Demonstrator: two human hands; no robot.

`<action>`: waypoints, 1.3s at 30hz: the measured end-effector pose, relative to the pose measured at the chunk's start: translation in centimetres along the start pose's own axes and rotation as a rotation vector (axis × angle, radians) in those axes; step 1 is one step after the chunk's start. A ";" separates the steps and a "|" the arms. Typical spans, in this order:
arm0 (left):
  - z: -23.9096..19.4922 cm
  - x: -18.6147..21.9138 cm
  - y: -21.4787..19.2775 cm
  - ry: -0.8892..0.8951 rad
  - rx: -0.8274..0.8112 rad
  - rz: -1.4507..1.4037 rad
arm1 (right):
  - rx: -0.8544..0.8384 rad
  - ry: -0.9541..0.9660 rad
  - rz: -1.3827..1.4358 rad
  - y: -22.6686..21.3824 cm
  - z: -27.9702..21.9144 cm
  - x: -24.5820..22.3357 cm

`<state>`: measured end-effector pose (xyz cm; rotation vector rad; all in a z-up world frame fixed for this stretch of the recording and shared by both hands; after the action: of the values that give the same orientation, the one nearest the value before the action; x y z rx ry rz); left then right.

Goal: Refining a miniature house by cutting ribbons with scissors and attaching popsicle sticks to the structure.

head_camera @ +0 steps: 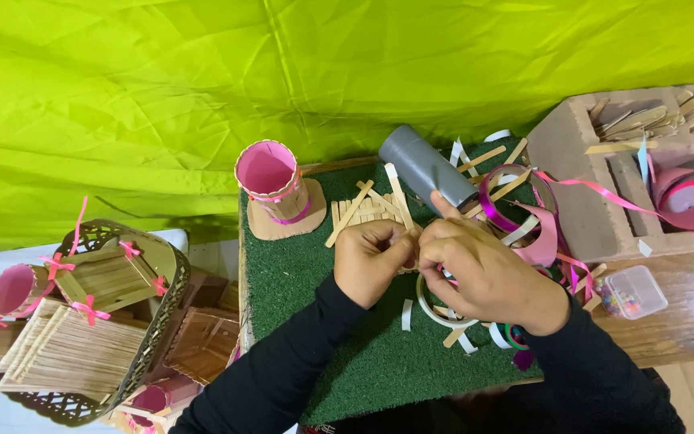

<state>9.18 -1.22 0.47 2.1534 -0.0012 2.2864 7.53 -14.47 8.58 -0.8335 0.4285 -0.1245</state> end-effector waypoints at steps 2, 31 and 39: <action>0.0 0.2 -0.1 0.012 0.007 -0.002 | -0.001 -0.017 -0.038 0.1 -0.1 -0.1; -0.9 0.6 0.1 0.068 0.017 -0.017 | 0.072 -0.015 -0.133 -1.7 -0.1 0.5; -0.6 -0.3 0.3 -0.018 -0.022 -0.067 | 0.016 -0.156 -0.358 -0.7 0.0 -0.4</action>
<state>8.62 -1.47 0.18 2.1298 0.0450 2.2201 7.15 -14.86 9.22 -0.8915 0.1288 -0.3907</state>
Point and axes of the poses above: each hand's wrist, its own z-axis towards the middle knuckle, its own y-axis out of the palm, x = y × z, the point moved 5 cm from there along z, towards the middle knuckle, and after that the axes turned 2 degrees about -y, right-handed, at the moved point
